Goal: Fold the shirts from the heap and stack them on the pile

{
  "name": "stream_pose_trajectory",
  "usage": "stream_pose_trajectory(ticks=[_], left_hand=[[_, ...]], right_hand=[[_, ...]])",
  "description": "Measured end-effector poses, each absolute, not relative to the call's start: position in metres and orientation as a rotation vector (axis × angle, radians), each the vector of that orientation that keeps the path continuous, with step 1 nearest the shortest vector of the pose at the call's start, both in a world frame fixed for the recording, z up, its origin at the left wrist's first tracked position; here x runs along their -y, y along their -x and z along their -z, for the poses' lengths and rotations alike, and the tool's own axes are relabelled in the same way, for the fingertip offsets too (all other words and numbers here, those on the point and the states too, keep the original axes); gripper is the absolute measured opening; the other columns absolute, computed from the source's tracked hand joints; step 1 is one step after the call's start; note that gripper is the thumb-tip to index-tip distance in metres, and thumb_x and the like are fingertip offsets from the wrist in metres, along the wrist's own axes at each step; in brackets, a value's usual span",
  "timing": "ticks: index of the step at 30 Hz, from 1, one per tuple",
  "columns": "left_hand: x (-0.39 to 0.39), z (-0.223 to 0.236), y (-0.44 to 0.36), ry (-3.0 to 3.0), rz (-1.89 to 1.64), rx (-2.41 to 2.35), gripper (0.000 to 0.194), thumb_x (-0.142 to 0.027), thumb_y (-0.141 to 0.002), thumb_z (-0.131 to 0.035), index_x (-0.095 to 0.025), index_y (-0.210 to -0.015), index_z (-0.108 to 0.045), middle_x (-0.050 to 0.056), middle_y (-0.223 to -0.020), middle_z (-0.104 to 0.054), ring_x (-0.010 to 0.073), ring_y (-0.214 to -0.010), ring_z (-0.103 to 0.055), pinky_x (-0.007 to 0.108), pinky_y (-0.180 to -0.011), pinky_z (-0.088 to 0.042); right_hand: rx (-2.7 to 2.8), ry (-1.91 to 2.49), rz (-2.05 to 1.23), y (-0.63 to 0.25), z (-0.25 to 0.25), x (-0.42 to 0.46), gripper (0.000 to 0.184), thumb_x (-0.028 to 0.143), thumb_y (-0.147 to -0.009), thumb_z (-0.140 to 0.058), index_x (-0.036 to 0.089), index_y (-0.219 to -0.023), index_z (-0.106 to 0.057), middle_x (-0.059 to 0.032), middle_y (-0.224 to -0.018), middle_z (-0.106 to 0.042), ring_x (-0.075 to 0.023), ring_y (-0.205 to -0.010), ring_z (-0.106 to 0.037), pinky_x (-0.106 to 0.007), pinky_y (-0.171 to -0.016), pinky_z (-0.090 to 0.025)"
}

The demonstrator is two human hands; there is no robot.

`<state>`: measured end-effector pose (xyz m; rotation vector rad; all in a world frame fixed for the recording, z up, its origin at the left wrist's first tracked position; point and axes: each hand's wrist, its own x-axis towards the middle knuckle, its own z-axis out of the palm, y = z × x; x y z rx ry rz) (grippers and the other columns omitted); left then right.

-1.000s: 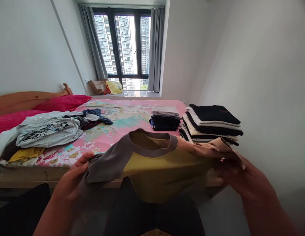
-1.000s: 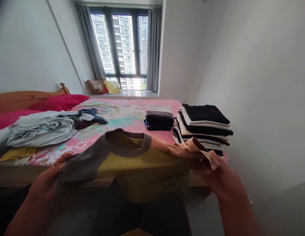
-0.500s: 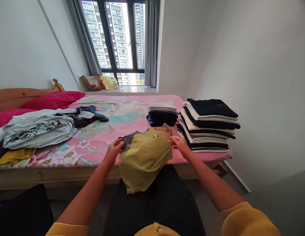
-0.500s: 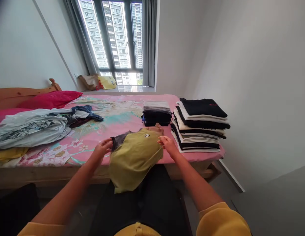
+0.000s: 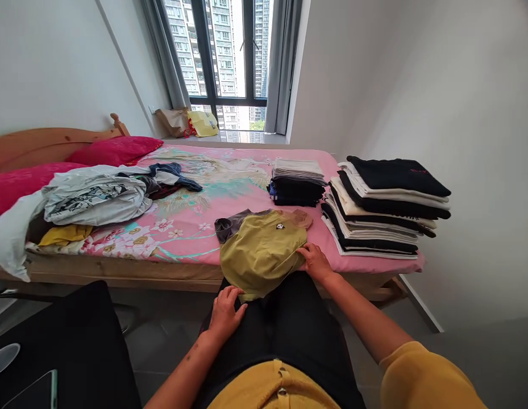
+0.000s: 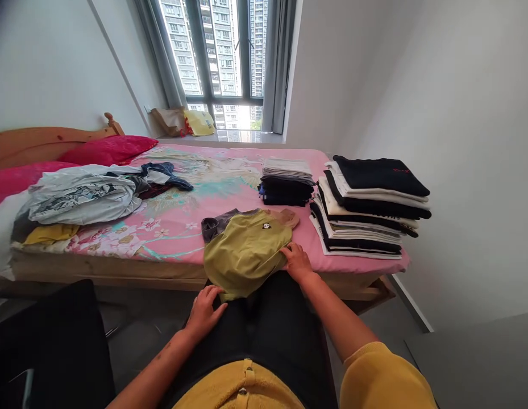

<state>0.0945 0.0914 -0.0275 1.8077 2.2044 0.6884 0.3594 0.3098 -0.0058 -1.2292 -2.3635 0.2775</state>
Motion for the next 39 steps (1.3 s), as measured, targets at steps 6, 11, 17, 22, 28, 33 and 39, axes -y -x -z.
stream_pose_trajectory(ticks=[6,11,17,22,28,33,39], left_hand=[[-0.106,0.017,-0.102,-1.947,-0.529,-2.164,0.008,-0.013,-0.069,-0.05,-0.02,-0.072,-0.054,0.004,-0.083,-0.058,0.0207,-0.084,-0.053,0.032,-0.076,-0.039],[-0.071,0.005,-0.091,-1.54,-1.165,-2.196,0.014,-0.026,-0.075,-0.05,-0.021,-0.064,-0.042,-0.004,-0.064,-0.044,0.0127,-0.062,-0.044,0.022,-0.06,-0.036],[-0.033,-0.021,-0.074,-0.879,-1.443,-2.327,0.029,-0.042,-0.066,-0.056,-0.022,-0.058,-0.037,-0.007,-0.054,-0.035,0.0097,-0.05,-0.031,0.021,-0.049,-0.028],[-0.024,-0.038,-0.06,-0.605,-1.411,-2.442,0.024,-0.041,-0.061,-0.057,-0.022,-0.063,-0.043,-0.008,-0.05,-0.032,0.0089,-0.045,-0.027,0.021,-0.045,-0.023],[-0.006,-0.065,-0.047,-0.507,-1.299,-2.614,0.024,-0.043,-0.059,-0.058,-0.023,-0.068,-0.048,-0.008,-0.049,-0.035,0.0097,-0.043,-0.031,0.022,-0.044,-0.024],[0.003,-0.084,-0.057,-0.795,-1.226,-2.666,0.018,-0.04,-0.062,-0.052,-0.023,-0.066,-0.046,-0.008,-0.058,-0.044,0.01,-0.047,-0.039,0.023,-0.049,-0.029],[0.003,-0.103,-0.049,-0.664,-1.383,-2.509,0.021,-0.041,-0.058,-0.058,-0.024,-0.064,-0.047,-0.007,-0.057,-0.041,0.0102,-0.048,-0.034,0.023,-0.046,-0.026]], right_hand=[[2.468,1.073,-0.075,-0.369,-0.014,-0.303,0.016,0.007,-0.073,-0.053,0.019,-0.08,-0.06,-0.0091,-0.099,-0.057,-0.024,-0.1,-0.048,-0.037,-0.088,-0.041],[2.239,0.814,-0.193,-0.389,-0.028,-0.283,0.014,0.01,-0.076,-0.052,0.021,-0.084,-0.052,-0.0056,-0.098,-0.059,-0.0223,-0.104,-0.049,-0.041,-0.094,-0.039],[1.954,0.973,-0.301,-0.389,-0.012,-0.241,0.006,0.017,-0.085,-0.048,0.021,-0.089,-0.049,-0.003,-0.082,-0.055,-0.0179,-0.078,-0.054,-0.033,-0.072,-0.046],[2.118,0.876,-0.251,-0.383,0.011,-0.21,0.013,0.027,-0.085,-0.057,0.021,-0.095,-0.051,-0.0037,-0.084,-0.06,-0.0187,-0.077,-0.055,-0.032,-0.071,-0.045],[2.291,0.817,-0.244,-0.402,0.016,-0.199,0.018,0.011,-0.077,-0.05,0.021,-0.09,-0.057,-0.0036,-0.08,-0.061,-0.0192,-0.074,-0.055,-0.033,-0.071,-0.044],[1.702,1.221,-0.529,-0.403,-0.01,-0.205,0.025,0.016,-0.073,-0.046,0.02,-0.094,-0.058,-0.0043,-0.083,-0.062,-0.0197,-0.075,-0.056,-0.031,-0.07,-0.045],[1.145,1.201,-1.152,-0.385,-0.065,-0.193,0.026,0.035,-0.07,-0.057,0.019,-0.09,-0.058,-0.0032,-0.078,-0.066,-0.0184,-0.066,-0.059,-0.026,-0.056,-0.046]])
